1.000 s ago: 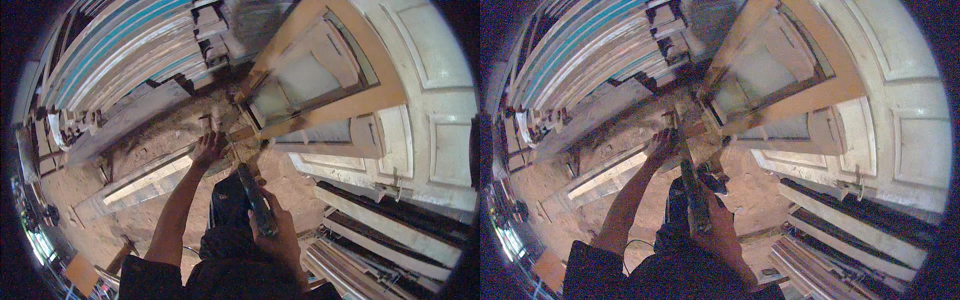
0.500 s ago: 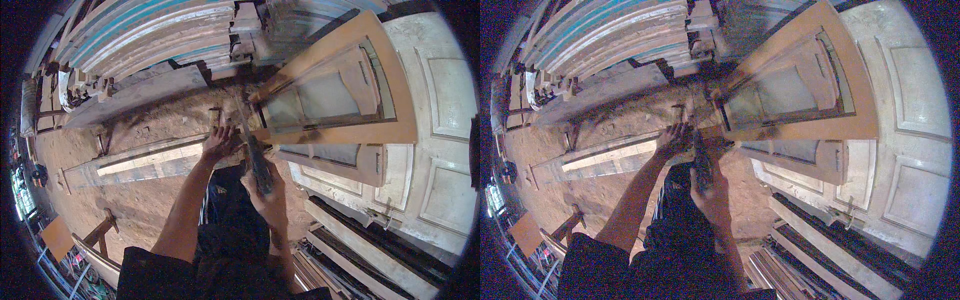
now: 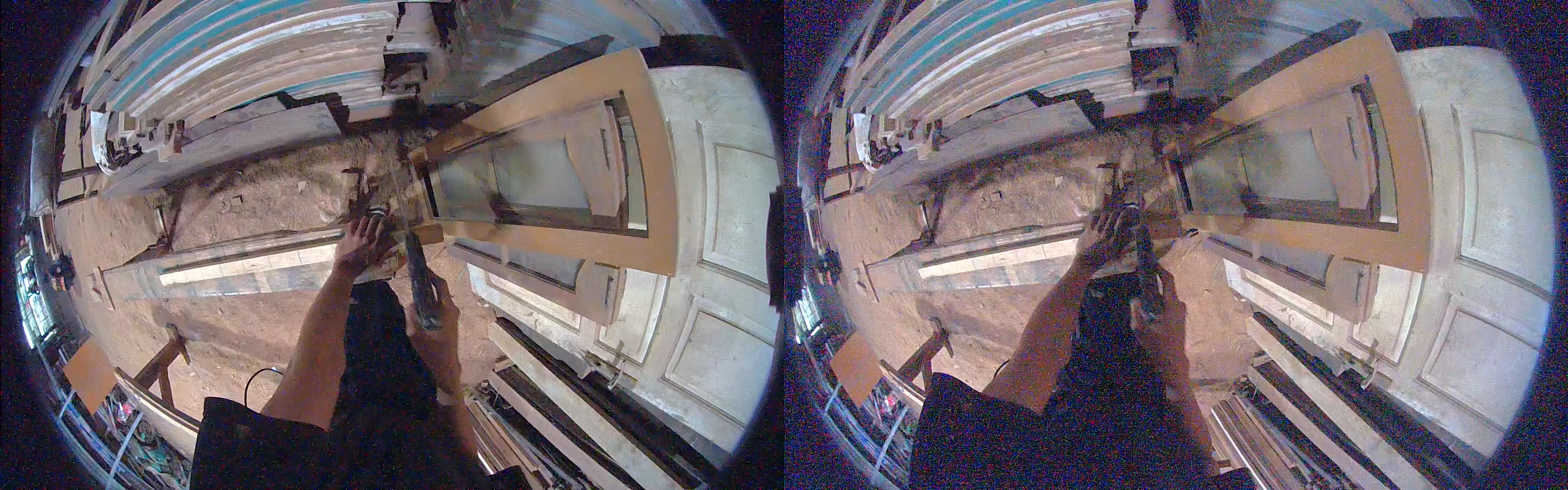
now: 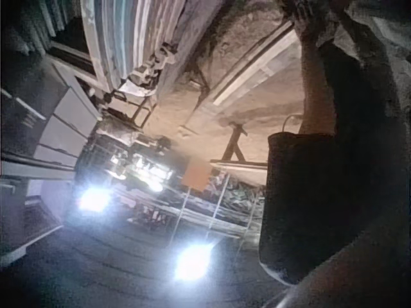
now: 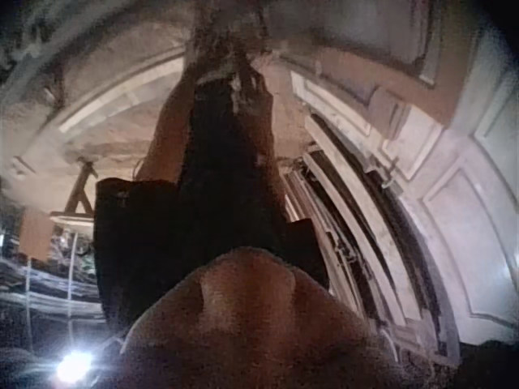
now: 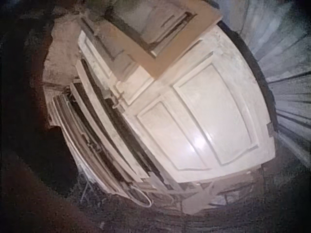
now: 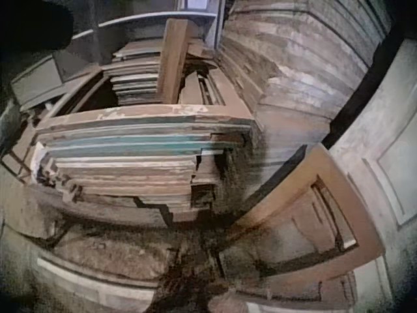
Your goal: The person saws a wooden plank using a handsaw while holding it steady with one hand on a stack of lumber.
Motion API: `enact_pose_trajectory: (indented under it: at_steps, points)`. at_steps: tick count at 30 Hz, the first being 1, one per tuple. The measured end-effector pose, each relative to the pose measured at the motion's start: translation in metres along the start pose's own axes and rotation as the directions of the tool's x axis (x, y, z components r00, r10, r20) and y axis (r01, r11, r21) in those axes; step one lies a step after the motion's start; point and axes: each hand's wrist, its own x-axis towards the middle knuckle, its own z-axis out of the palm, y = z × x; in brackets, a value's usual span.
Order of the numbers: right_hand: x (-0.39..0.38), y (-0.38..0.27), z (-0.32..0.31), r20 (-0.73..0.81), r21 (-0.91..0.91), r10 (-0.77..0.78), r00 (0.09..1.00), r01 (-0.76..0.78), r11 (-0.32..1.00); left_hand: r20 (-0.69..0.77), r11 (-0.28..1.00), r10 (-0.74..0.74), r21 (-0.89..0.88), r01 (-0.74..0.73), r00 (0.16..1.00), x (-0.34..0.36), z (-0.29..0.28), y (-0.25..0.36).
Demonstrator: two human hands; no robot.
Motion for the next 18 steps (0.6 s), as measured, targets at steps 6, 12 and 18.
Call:
enact_pose_trajectory:
  at_steps: [6,12,18]
  points:
    - [-0.078,-0.017,-0.032,-0.084,-0.118,-0.022,0.996,0.012,0.993,0.106,0.990,-0.107,-0.079,0.116,0.989,-0.008,0.011,0.004]
    - [0.015,-0.020,-0.008,0.003,0.040,0.075,0.997,-0.075,0.996,0.205,0.977,-0.141,-0.127,0.169,0.969,0.017,-0.027,0.009]
    - [-0.066,-0.048,-0.044,-0.023,-0.177,0.173,0.985,-0.174,0.969,0.267,0.926,-0.227,-0.238,0.292,0.937,0.013,-0.027,0.005]
